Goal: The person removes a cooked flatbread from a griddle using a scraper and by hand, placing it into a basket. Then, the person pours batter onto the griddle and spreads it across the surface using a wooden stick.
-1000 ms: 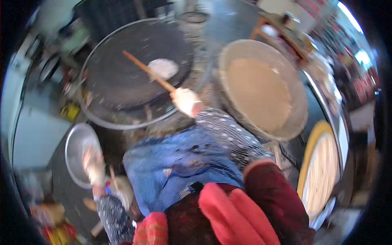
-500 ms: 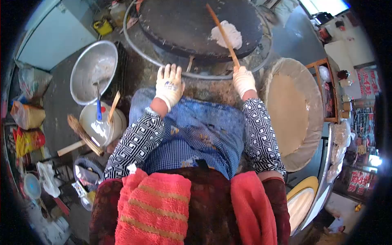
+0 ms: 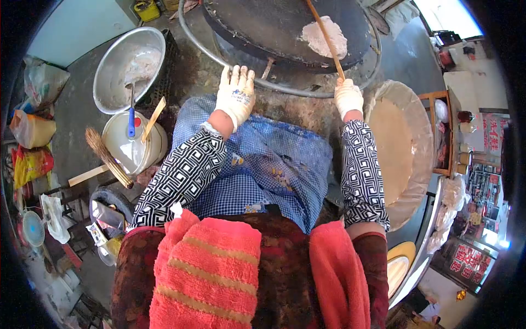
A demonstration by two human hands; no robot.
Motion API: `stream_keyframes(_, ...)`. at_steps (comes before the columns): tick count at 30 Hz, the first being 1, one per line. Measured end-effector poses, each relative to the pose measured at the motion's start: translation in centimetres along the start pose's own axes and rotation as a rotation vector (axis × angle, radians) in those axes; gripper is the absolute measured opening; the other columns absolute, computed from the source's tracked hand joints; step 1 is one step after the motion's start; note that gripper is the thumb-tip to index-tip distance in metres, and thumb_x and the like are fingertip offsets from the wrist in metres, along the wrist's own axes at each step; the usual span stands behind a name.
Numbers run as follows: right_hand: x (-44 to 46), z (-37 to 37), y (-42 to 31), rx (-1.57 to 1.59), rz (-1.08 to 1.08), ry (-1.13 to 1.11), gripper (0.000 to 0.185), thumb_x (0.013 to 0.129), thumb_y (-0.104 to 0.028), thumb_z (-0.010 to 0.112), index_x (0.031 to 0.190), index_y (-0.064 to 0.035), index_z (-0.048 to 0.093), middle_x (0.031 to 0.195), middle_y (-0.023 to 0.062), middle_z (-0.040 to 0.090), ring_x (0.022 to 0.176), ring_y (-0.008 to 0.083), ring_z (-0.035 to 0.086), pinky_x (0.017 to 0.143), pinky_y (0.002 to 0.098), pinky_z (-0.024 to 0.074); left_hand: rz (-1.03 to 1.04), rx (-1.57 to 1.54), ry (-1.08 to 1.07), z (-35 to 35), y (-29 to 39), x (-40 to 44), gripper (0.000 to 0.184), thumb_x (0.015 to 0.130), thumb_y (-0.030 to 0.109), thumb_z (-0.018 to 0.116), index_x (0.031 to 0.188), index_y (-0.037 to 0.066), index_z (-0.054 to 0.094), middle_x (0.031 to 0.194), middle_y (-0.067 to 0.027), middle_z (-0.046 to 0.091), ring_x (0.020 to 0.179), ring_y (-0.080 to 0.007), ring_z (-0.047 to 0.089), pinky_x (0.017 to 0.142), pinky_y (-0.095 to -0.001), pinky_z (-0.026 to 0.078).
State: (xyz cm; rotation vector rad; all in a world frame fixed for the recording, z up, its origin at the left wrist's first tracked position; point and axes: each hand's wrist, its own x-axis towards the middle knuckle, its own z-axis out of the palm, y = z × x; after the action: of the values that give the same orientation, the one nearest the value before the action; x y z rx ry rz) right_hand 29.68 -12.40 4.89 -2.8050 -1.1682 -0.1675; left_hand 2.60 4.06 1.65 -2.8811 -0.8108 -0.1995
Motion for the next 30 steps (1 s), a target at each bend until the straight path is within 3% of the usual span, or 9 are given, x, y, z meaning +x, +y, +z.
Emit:
stream_keyframes(4,-0.9,3.5,-0.3,0.312,0.04,-0.101,0.041,0.097,-0.042,0.041,0.096,-0.0041,0.057,0.083,0.0259,0.065,0.083,0.0468,0.063,0.077,0.0536,0.0484,0.002,-0.016,-0.01,0.2,-0.6,0.3,0.067,0.083,0.034,0.061,0.138,0.002,0.041,0.144,-0.0172,0.043,0.136,-0.0332,0.036,0.116,-0.0505,0.014)
stream_keyframes(8,-1.5,0.5,0.5,0.149,0.187,-0.067,0.042,0.098,-0.043,0.04,0.094,-0.0033,0.056,0.084,0.0264,0.065,0.082,0.0472,0.063,0.078,0.0536,0.0485,-0.014,0.014,-0.015,0.1,-1.2,0.3,0.063,0.085,0.032,0.059,0.138,0.002,0.042,0.144,-0.0163,0.044,0.137,-0.0321,0.036,0.116,-0.0506,0.014)
stream_keyframes(10,-0.9,1.9,1.1,0.09,0.133,0.067,0.031,0.097,-0.037,0.047,0.091,-0.0069,0.054,0.074,0.0247,0.063,0.074,0.0456,0.062,0.067,0.0529,0.0481,-0.012,0.031,-0.02,-0.2,-1.6,0.2,0.061,0.086,0.033,0.057,0.137,0.003,0.043,0.144,-0.0156,0.044,0.137,-0.0316,0.036,0.116,-0.0505,0.014)
stream_keyframes(12,-2.2,-1.8,-1.8,0.116,0.123,-0.024,0.043,0.098,-0.042,0.039,0.094,-0.003,0.056,0.083,0.027,0.065,0.083,0.0464,0.063,0.077,0.0544,0.048,-0.022,0.024,-0.012,-0.2,-2.0,0.4,0.058,0.087,0.031,0.056,0.137,0.003,0.044,0.143,-0.0153,0.044,0.136,-0.031,0.037,0.116,-0.0505,0.014)
stream_keyframes(18,-0.4,0.5,1.1,0.07,0.17,0.021,0.035,0.096,-0.04,0.046,0.097,-0.0066,0.056,0.081,0.0262,0.064,0.082,0.0463,0.061,0.073,0.0528,0.0488,-0.057,0.01,0.06,-0.6,-3.2,0.5,0.048,0.089,0.023,0.051,0.133,0.003,0.048,0.14,-0.016,0.049,0.134,-0.0308,0.04,0.114,-0.051,0.017)
stream_keyframes(20,-0.3,-1.0,-0.3,0.117,0.144,-0.018,0.042,0.097,-0.041,0.041,0.097,-0.0014,0.057,0.088,0.0277,0.065,0.084,0.045,0.064,0.078,0.0513,0.0497,-0.061,-0.019,-0.084,-1.8,-3.5,0.8,0.048,0.091,0.016,0.042,0.137,0.003,0.045,0.144,-0.0146,0.044,0.138,-0.0302,0.035,0.116,-0.0512,0.015)
stream_keyframes(24,-3.1,-1.3,-3.3,0.087,0.081,-0.222,0.042,0.096,-0.042,0.042,0.1,-0.0025,0.057,0.086,0.0306,0.063,0.088,0.0483,0.061,0.08,0.0534,0.0482,-0.089,-0.015,0.08,-0.2,-4.7,1.2,0.05,0.086,0.022,0.057,0.131,0.005,0.049,0.139,-0.0135,0.049,0.133,-0.0297,0.041,0.114,-0.052,0.018)
stream_keyframes(27,-0.4,1.1,2.0,0.134,0.139,-0.008,0.037,0.097,-0.037,0.045,0.088,-0.0032,0.058,0.082,0.0274,0.064,0.083,0.0456,0.062,0.073,0.0529,0.0486,-0.096,0.012,0.026,-0.1,-5.9,1.3,0.05,0.087,0.024,0.054,0.133,0.006,0.048,0.14,-0.0118,0.048,0.133,-0.0291,0.041,0.114,-0.0512,0.018)
stream_keyframes(30,-1.0,-1.0,-0.2,0.143,0.133,0.027,0.034,0.097,-0.034,0.045,0.089,-0.0041,0.057,0.08,0.0275,0.063,0.082,0.0458,0.061,0.072,0.0534,0.0473,-0.103,-0.007,0.022,0.4,-7.1,1.3,0.047,0.088,0.02,0.05,0.133,0.007,0.048,0.141,-0.0124,0.047,0.134,-0.0288,0.039,0.114,-0.0515,0.016)
